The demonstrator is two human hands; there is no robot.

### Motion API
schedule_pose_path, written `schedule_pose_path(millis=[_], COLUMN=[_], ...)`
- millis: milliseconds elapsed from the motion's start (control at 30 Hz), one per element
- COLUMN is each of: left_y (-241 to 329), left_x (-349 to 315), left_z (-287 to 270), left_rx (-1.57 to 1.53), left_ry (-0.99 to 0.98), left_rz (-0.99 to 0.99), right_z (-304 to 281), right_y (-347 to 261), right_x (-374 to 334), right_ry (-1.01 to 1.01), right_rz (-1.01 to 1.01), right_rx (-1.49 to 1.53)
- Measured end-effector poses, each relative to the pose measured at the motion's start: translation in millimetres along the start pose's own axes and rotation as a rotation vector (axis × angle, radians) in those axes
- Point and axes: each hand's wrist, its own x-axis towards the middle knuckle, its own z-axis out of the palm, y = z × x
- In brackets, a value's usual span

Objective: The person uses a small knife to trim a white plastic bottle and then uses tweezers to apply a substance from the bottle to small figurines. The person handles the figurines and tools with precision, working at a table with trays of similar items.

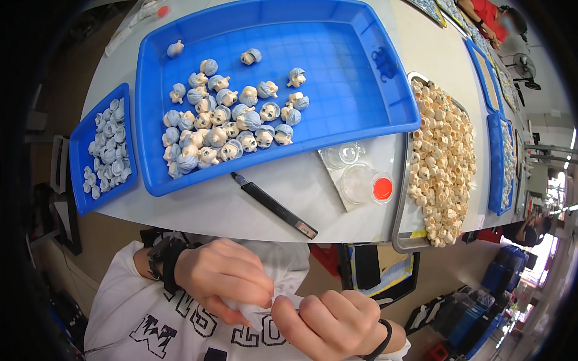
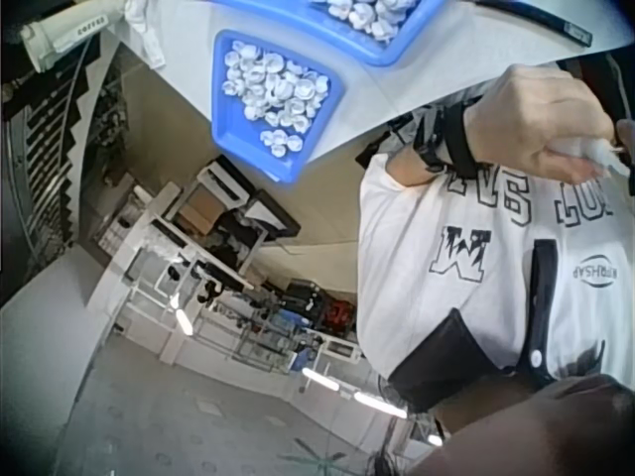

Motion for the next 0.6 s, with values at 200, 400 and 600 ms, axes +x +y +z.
schedule_pose_path(millis=[200, 400, 600], left_y=[1, 2, 6], left_x=[2, 10, 7], left_z=[6, 1, -4], left_rx=[-0.061, -0.028, 0.151], left_ry=[0.043, 0.092, 0.155], left_rz=[-0.01, 0.047, 0.047], right_z=[2, 1, -3], right_y=[-3, 1, 0], right_x=[1, 6, 8], right_ry=[0.075, 0.132, 0.119], right_rz=[0.015, 0.041, 0.022], right_rx=[0.003, 0.004, -0.055])
